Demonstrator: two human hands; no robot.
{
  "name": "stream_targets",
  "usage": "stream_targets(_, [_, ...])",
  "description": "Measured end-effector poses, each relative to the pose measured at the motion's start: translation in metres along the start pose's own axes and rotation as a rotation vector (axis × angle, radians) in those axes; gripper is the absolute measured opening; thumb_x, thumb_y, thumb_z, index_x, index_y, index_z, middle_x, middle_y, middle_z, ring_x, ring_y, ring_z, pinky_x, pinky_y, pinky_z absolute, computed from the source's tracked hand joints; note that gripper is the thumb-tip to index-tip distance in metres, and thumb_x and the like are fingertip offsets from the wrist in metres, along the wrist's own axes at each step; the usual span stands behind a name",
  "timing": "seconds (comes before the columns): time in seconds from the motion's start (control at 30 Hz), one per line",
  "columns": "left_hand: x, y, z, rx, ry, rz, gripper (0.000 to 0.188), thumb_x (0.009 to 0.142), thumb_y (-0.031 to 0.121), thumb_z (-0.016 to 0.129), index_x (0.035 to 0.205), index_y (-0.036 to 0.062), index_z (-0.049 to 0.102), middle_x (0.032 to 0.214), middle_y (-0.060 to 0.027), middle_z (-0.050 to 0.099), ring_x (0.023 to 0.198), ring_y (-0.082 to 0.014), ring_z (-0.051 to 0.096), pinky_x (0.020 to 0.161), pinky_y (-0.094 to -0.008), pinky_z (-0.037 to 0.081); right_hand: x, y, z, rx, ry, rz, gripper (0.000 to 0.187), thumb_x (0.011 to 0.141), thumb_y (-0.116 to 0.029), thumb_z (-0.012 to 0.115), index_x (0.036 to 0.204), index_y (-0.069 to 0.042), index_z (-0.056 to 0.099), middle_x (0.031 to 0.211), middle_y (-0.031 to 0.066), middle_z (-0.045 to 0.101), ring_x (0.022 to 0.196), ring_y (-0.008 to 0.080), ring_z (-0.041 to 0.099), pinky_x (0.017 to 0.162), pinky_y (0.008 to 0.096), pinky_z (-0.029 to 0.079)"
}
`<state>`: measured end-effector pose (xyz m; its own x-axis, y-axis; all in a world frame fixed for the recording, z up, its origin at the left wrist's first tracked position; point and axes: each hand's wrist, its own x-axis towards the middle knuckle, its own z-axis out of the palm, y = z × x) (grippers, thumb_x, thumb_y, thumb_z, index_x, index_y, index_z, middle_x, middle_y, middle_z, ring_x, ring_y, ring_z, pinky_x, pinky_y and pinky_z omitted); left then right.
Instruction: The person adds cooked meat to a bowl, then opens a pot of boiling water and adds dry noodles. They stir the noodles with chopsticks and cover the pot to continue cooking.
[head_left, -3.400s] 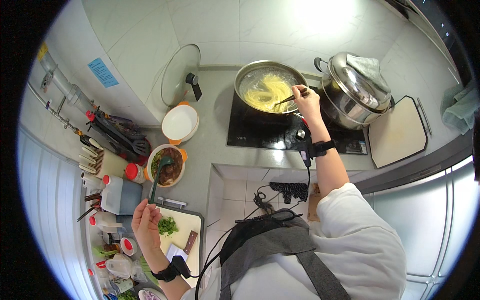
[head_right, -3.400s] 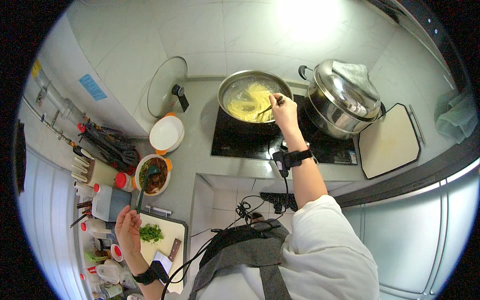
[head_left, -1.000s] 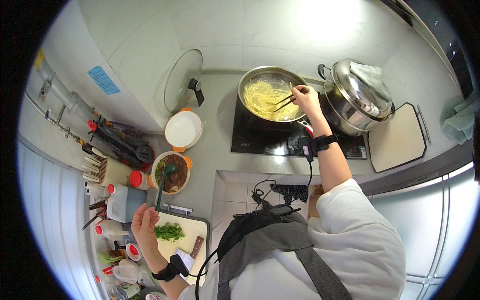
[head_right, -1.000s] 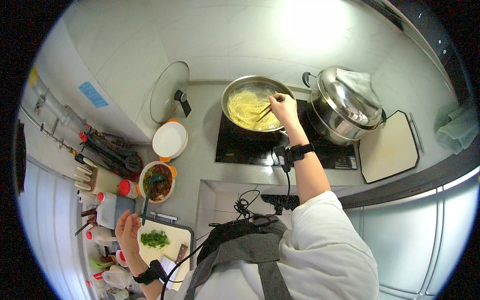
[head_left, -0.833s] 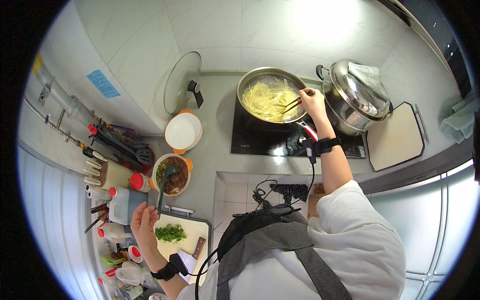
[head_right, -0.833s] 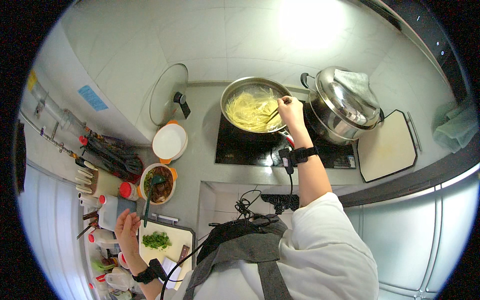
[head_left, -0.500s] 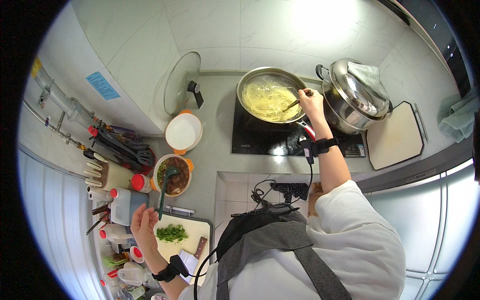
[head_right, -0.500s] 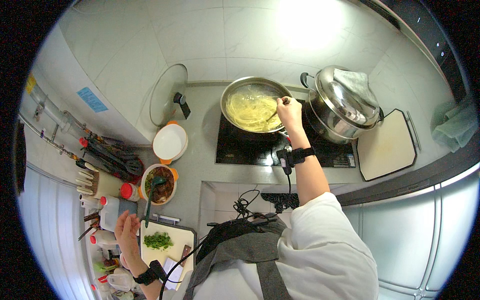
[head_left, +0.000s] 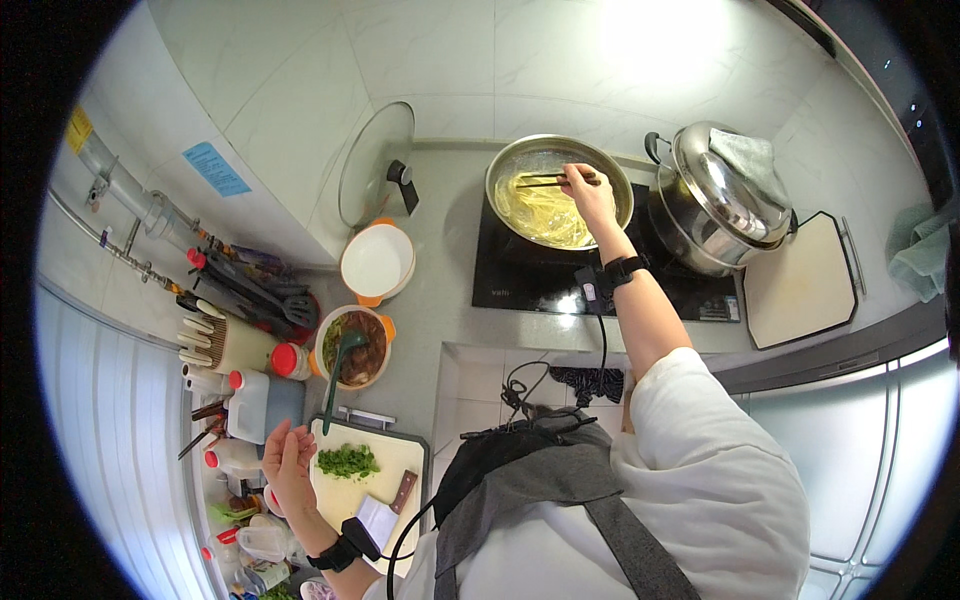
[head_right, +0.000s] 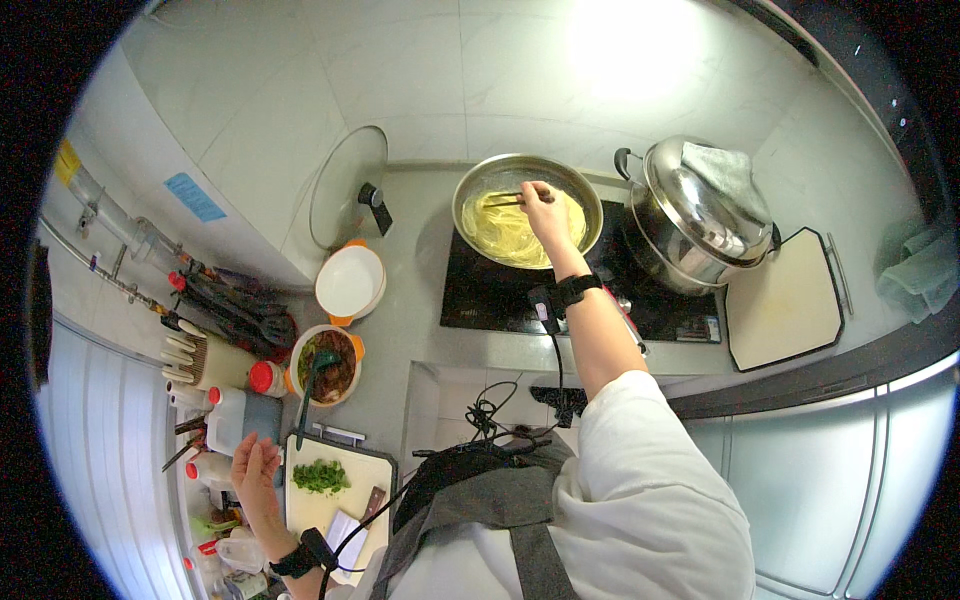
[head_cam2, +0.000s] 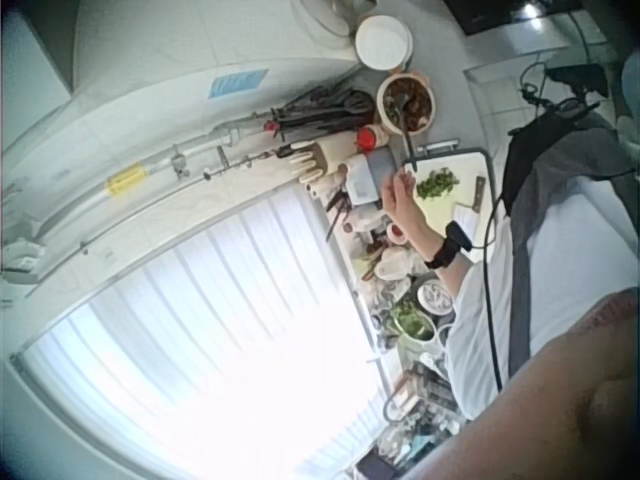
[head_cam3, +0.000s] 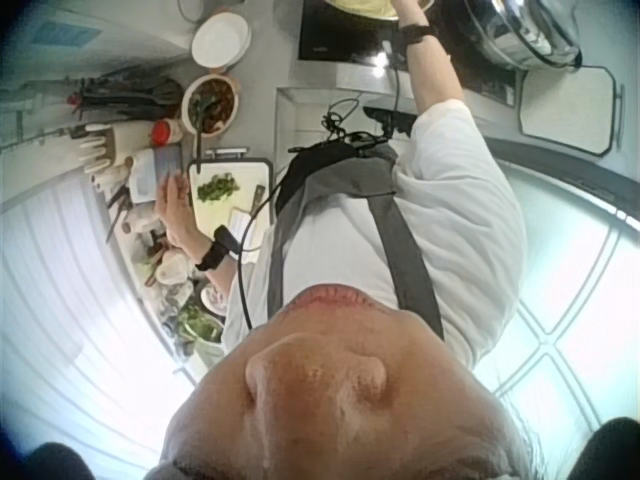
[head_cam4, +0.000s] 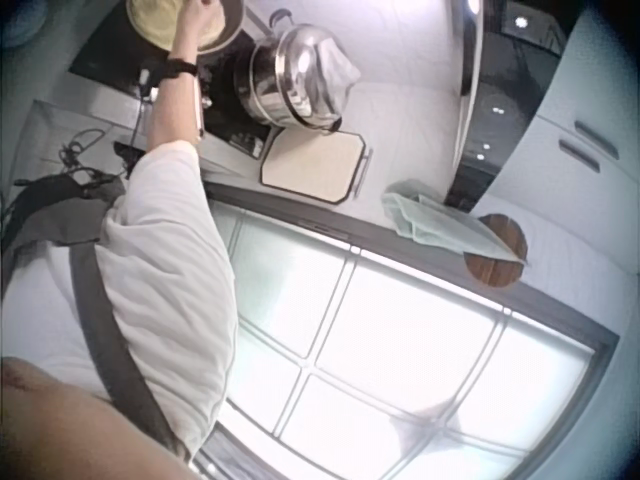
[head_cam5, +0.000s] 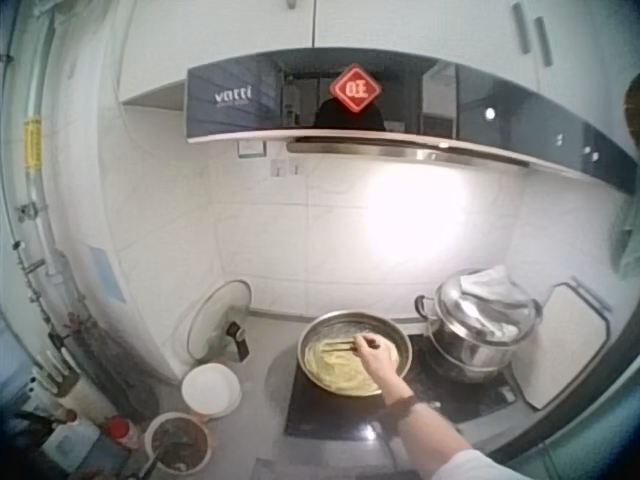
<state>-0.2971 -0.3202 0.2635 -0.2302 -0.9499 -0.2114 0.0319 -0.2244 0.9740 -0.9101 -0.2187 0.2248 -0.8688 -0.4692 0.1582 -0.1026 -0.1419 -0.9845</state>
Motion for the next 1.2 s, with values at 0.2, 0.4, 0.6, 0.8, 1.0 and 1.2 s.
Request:
stream_targets(0.2, [-0.003,0.003,0.002,-0.002,0.007,0.002,0.027,0.095,0.009,0.055,0.121,-0.0007,0.056,0.099,-0.0104,0.066,0.084,-0.0156,0.065,0.075,-0.0269,0.055,-0.003,0.0,0.008,-0.039,-0.162,0.022,0.027,0.092,-0.021,0.06,0.102,0.003,0.065,0.089,0.0086,0.068,0.082,0.0135,0.065,0.07,0.0253,0.052])
stream_targets(0.4, [-0.001,0.007,0.003,-0.005,-0.002,0.02,0.028,0.095,0.01,0.055,0.121,0.0001,0.056,0.1,-0.0098,0.066,0.084,-0.0147,0.064,0.076,-0.0268,0.054,-0.007,-0.016,-0.022,-0.495,-0.086,-0.028,0.024,0.086,-0.021,0.064,0.096,0.0,0.069,0.078,0.0119,0.069,0.071,0.0179,0.066,0.067,0.0291,0.051])
stream_targets(0.6, [0.008,0.004,0.003,-0.009,-0.009,0.011,0.027,0.095,0.01,0.055,0.121,0.0008,0.056,0.1,-0.0096,0.066,0.084,-0.0143,0.064,0.076,-0.0261,0.054,-0.017,-0.04,-0.054,-0.701,0.049,-0.129,0.02,0.089,-0.017,0.064,0.097,0.0,0.069,0.073,0.0077,0.069,0.065,0.0108,0.064,0.061,0.0249,0.05])
stream_targets(0.8, [0.018,0.0,0.005,-0.01,-0.022,0.007,0.026,0.096,0.01,0.055,0.12,0.001,0.057,0.101,-0.0102,0.066,0.084,-0.0145,0.064,0.074,-0.0255,0.054,-0.018,-0.047,-0.073,-0.835,0.256,-0.194,0.019,0.085,-0.017,0.066,0.094,-0.001,0.071,0.074,0.0107,0.069,0.068,0.0142,0.066,0.066,0.0278,0.051])
stream_targets(1.0, [0.019,-0.001,0.009,-0.014,-0.034,0.006,0.026,0.095,0.009,0.055,0.12,0.0009,0.057,0.1,-0.0104,0.066,0.084,-0.0148,0.065,0.074,-0.0259,0.055,-0.001,-0.027,-0.066,-0.71,0.244,-0.119,0.022,0.088,-0.021,0.063,0.097,-0.002,0.07,0.076,0.0098,0.07,0.071,0.0137,0.066,0.067,0.0272,0.051])
stream_targets(1.2, [0.009,-0.003,0.01,-0.026,0.004,-0.014,0.026,0.095,0.009,0.055,0.12,0.0012,0.057,0.1,-0.0102,0.066,0.084,-0.015,0.065,0.074,-0.0257,0.055,0.018,-0.006,-0.05,-0.324,0.142,0.041,0.023,0.092,-0.021,0.062,0.1,0.0,0.067,0.088,0.0052,0.067,0.079,0.012,0.065,0.07,0.0238,0.053])
